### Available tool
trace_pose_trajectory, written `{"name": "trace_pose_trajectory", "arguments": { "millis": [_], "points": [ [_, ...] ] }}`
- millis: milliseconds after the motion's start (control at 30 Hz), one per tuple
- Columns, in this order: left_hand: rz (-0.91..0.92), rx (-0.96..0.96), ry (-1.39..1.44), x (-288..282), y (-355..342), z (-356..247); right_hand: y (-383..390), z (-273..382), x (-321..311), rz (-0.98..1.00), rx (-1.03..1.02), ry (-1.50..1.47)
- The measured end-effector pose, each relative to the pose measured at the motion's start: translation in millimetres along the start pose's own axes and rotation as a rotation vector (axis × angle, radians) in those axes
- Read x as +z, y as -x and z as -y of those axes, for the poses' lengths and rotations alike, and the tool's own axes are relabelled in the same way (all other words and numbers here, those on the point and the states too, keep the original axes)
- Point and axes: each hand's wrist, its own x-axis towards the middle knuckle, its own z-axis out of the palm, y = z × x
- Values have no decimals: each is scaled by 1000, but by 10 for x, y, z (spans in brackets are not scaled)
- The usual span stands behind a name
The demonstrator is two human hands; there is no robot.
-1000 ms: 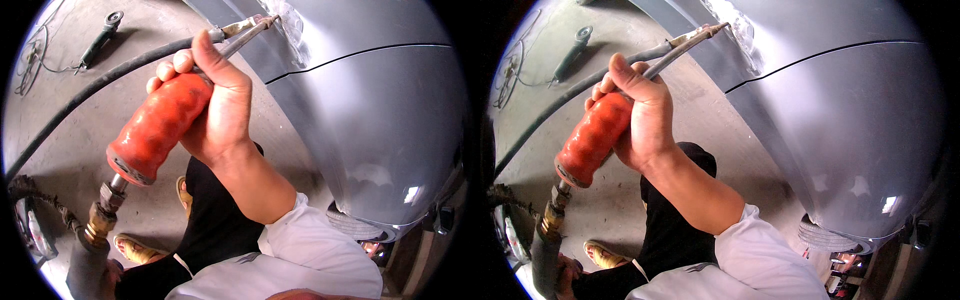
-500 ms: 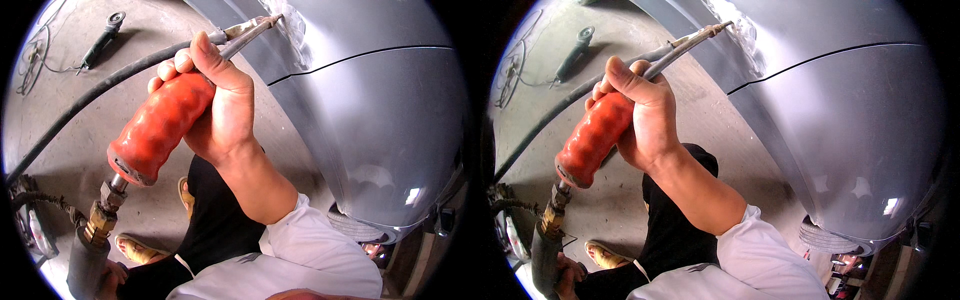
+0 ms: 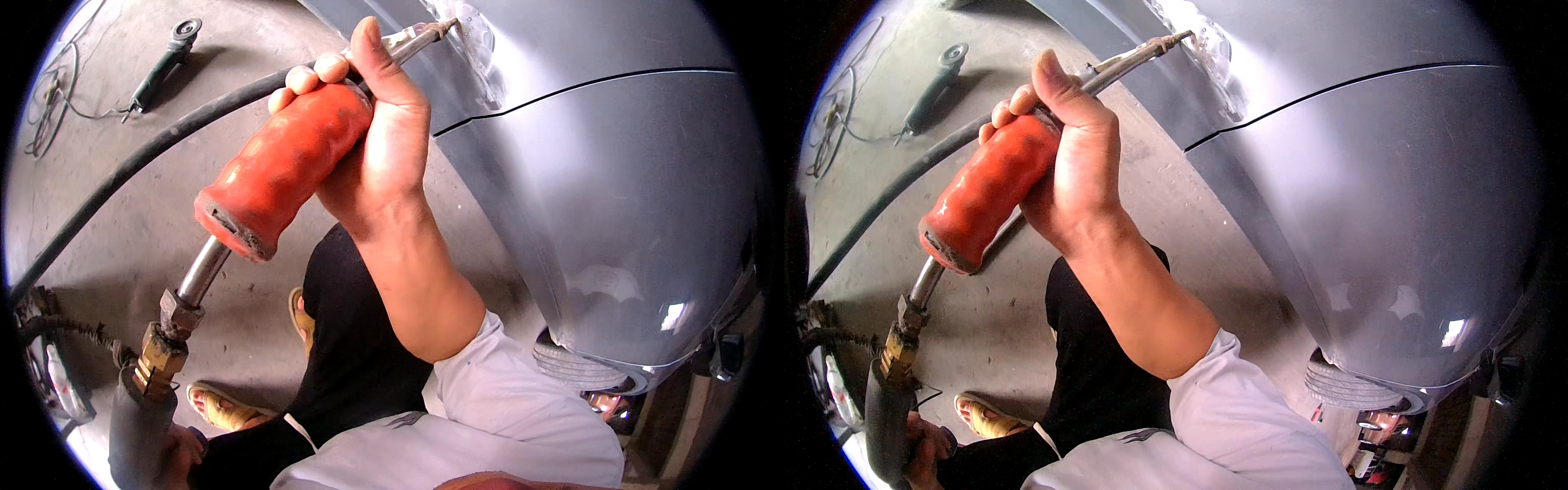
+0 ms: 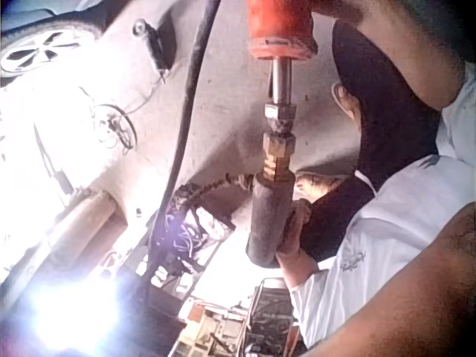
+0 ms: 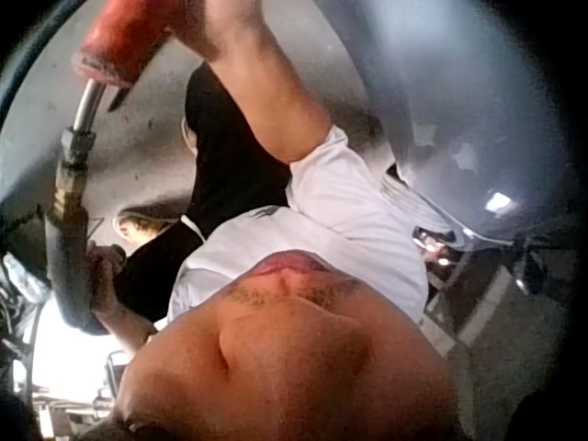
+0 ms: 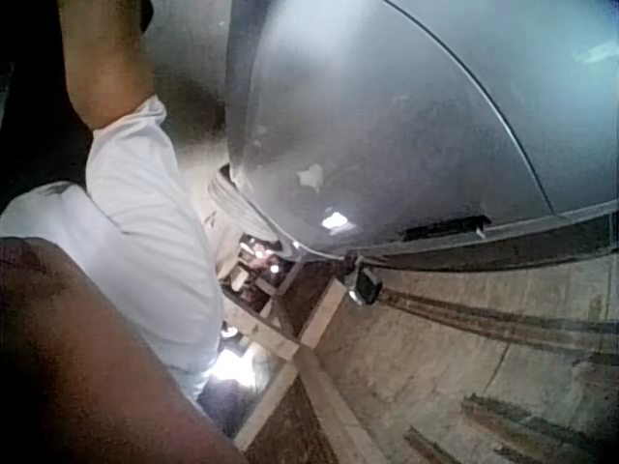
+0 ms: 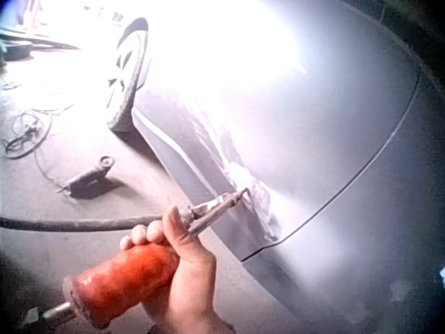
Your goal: The person uses a spot welder and a slide hammer to pull out dents on a car door, attaching the welding tip to the metal and using the sliding weight to pull the panel outward.
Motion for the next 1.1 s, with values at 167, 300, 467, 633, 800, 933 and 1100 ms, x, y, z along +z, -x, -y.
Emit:
{"name": "trace_pose_trajectory", "arguments": {
  "millis": [167,300,467,633,800,933,1100],
  "points": [
    [-96,61,-134,47,-5,-33,186,-250,89,50,87,-57],
    [-628,263,-1090,151,-219,-378,191,-253,30,73,64,-115],
    [-395,449,-1041,270,-137,-605,72,-197,-19,120,116,-147],
    [-551,21,3,-65,-84,91,73,-280,1,125,80,-48],
    [-445,48,-65,-82,104,498,82,-236,-3,160,42,-72],
    [-493,-86,-265,22,25,394,87,-231,-15,152,54,-85],
    [-419,-84,-392,-8,-55,241,69,-240,-2,141,53,-91]
  ]
}}
